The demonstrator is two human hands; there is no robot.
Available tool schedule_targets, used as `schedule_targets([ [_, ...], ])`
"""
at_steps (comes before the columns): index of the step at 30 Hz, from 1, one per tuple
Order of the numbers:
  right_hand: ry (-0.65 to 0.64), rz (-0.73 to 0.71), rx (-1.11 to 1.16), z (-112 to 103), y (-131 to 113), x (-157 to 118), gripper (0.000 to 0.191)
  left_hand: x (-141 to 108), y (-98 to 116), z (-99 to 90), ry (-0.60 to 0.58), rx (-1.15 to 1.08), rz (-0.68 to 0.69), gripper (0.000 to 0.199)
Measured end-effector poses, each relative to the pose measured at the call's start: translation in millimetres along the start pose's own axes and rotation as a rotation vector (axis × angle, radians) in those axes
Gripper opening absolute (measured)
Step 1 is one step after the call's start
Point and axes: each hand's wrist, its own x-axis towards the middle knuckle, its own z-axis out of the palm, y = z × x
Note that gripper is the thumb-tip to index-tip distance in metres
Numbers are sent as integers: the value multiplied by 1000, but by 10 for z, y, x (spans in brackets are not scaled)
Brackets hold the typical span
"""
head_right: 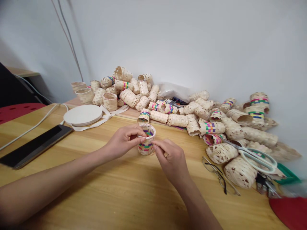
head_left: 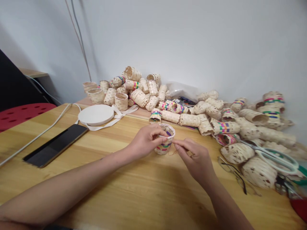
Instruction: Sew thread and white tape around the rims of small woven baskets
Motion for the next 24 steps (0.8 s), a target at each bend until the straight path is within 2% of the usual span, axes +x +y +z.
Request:
schedule_targets([
  [5, -19, 22, 0, 0, -16, -8, 18, -17, 33, 9, 0, 113, 43, 10],
  [10, -33, 70, 6, 12, -51, -15, 17, -104, 30, 75, 53, 395, 262, 22],
  [13, -17, 105, 27, 40, -71, -20, 17, -143, 15, 117, 105, 491, 324, 25],
  [21, -22, 305, 201, 114, -105, -48, 20, -142, 11, 150, 102, 312, 200, 18],
  [24, -33, 338, 247, 116, -120, -39, 21, -162, -2, 179, 92, 265, 208, 15],
])
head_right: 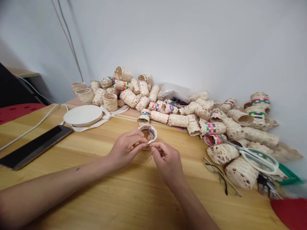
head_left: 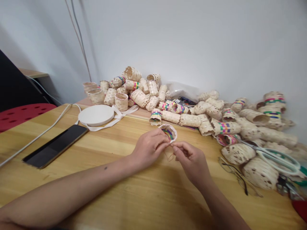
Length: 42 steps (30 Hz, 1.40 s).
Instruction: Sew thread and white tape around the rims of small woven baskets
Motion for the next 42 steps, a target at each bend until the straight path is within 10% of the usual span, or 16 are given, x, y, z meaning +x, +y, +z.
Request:
schedule_targets([
  [13, -23, 225, 376, 13, 124, 51, 24, -32, -110, 36, 77, 180, 199, 19],
  [21, -28, 28, 257, -1, 152, 33, 20, -74, -31, 115, 61, 63, 179, 20],
  [30, -4, -333, -446, -248, 91, 44, 15, -106, -79, 146, -117, 294, 289, 35],
  [42, -84, -195, -566, -102, 92, -10, 14, -148, -59, 216, -82, 436, 426, 32],
])
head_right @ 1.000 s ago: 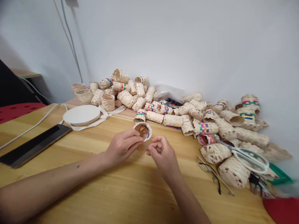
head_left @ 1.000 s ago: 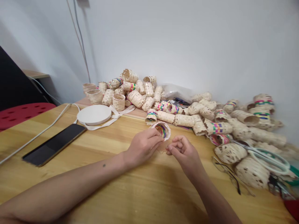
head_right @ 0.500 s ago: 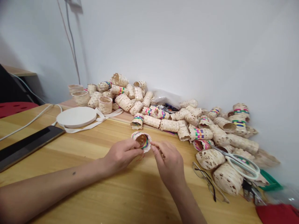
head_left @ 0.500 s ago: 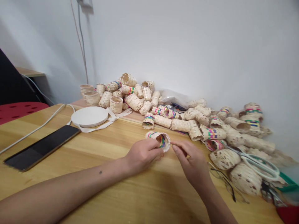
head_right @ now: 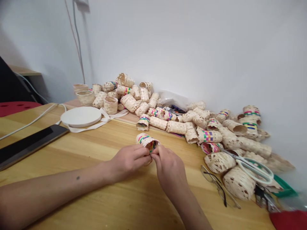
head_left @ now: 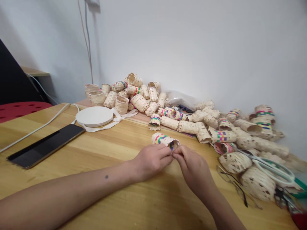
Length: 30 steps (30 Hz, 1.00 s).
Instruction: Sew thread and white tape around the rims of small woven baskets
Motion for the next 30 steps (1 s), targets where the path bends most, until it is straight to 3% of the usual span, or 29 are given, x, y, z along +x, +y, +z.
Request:
schedule_targets([
  [9, 65, 167, 127, 49, -11, 10, 19, 29, -13, -50, 44, -27, 6, 34],
  [13, 78, 220, 240, 44, -31, 42, 23, 24, -13, -50, -14, -30, 33, 33],
  [17, 24, 278, 395, 32, -28, 75, 21, 0, -33, -29, -35, -23, 13, 36],
  [21, -46, 301, 532, 38, 13, 85, 33, -18, -53, -28, 0, -30, 0, 36],
  [26, -92, 251, 544, 50, 34, 85, 18, -19, -47, -38, -47, -29, -35, 37],
  [30, 46, 244, 490, 66, -9, 72, 17, -23, -61, -26, -13, -43, -20, 35],
])
